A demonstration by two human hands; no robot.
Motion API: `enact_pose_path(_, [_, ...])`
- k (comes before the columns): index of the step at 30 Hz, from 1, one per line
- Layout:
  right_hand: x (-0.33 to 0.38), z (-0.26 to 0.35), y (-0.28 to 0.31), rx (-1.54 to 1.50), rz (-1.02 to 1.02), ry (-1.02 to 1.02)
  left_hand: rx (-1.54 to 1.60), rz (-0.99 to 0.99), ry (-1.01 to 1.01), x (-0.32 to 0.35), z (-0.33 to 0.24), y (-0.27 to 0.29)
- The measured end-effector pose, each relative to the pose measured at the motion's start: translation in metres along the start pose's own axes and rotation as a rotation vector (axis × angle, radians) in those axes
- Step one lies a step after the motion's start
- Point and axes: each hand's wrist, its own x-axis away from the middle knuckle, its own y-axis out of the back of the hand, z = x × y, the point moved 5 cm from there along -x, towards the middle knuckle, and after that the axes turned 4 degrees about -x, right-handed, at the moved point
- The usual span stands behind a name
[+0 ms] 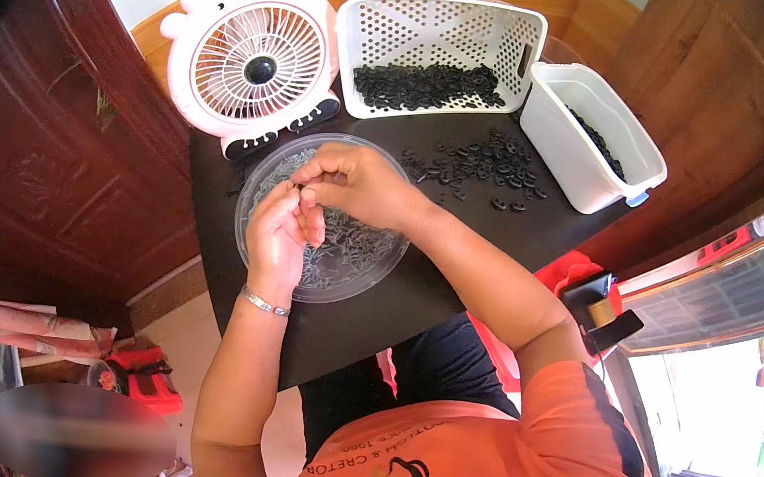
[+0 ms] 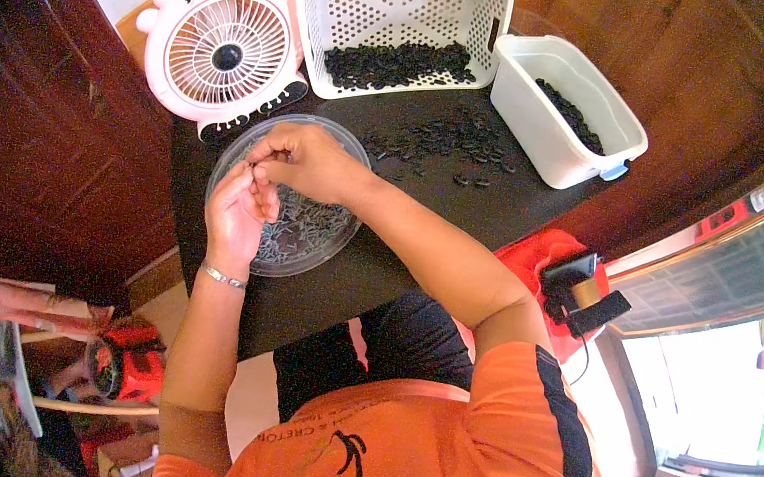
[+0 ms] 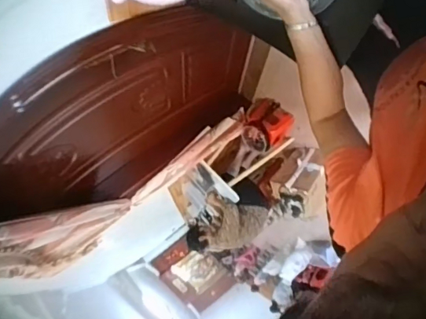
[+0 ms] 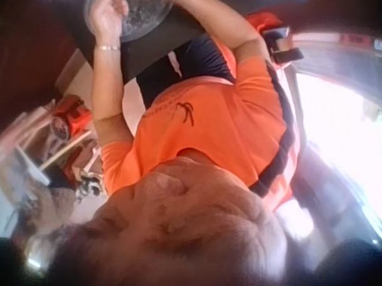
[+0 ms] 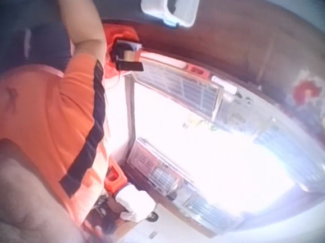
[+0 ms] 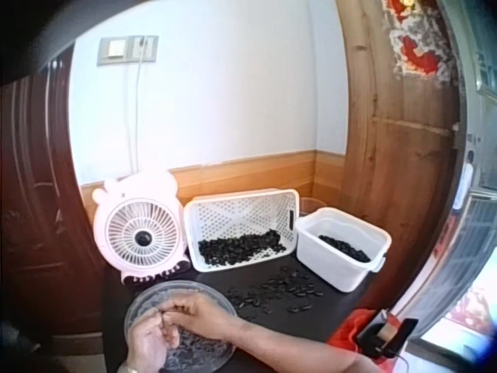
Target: The person assembles small fasteners by picking plastic clips from the table and metal pins from a tray and pressing them together by hand.
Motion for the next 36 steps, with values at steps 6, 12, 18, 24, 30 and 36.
enact_pose_path(6, [0.002, 0.000, 0.005, 0.092, -0.014, 0.018, -0.114, 0.002, -0.008, -0.007, 0.000, 0.002])
enact_pose_path(12, [0.010, -0.010, 0.011, 0.852, 0.042, 0.121, -0.157, -0.117, -0.123, -0.006, -0.018, 0.015])
enact_pose_path(18, [0.010, -0.022, -0.009, 1.014, 0.175, -0.035, -0.205, -0.164, -0.137, -0.004, -0.022, 0.017])
enact_pose_path(24, [0.008, -0.015, 0.001, 0.715, 0.108, -0.136, -0.244, -0.198, -0.144, -0.004, -0.023, 0.018])
enact_pose_path(30, [0.008, -0.014, 0.014, -0.029, -0.012, -0.412, -0.327, -0.166, -0.095, -0.002, -0.020, 0.013])
enact_pose_path(36, [0.007, -0.018, 0.019, -0.444, -0.115, -0.394, -0.353, -0.071, -0.092, 0.002, -0.013, -0.001])
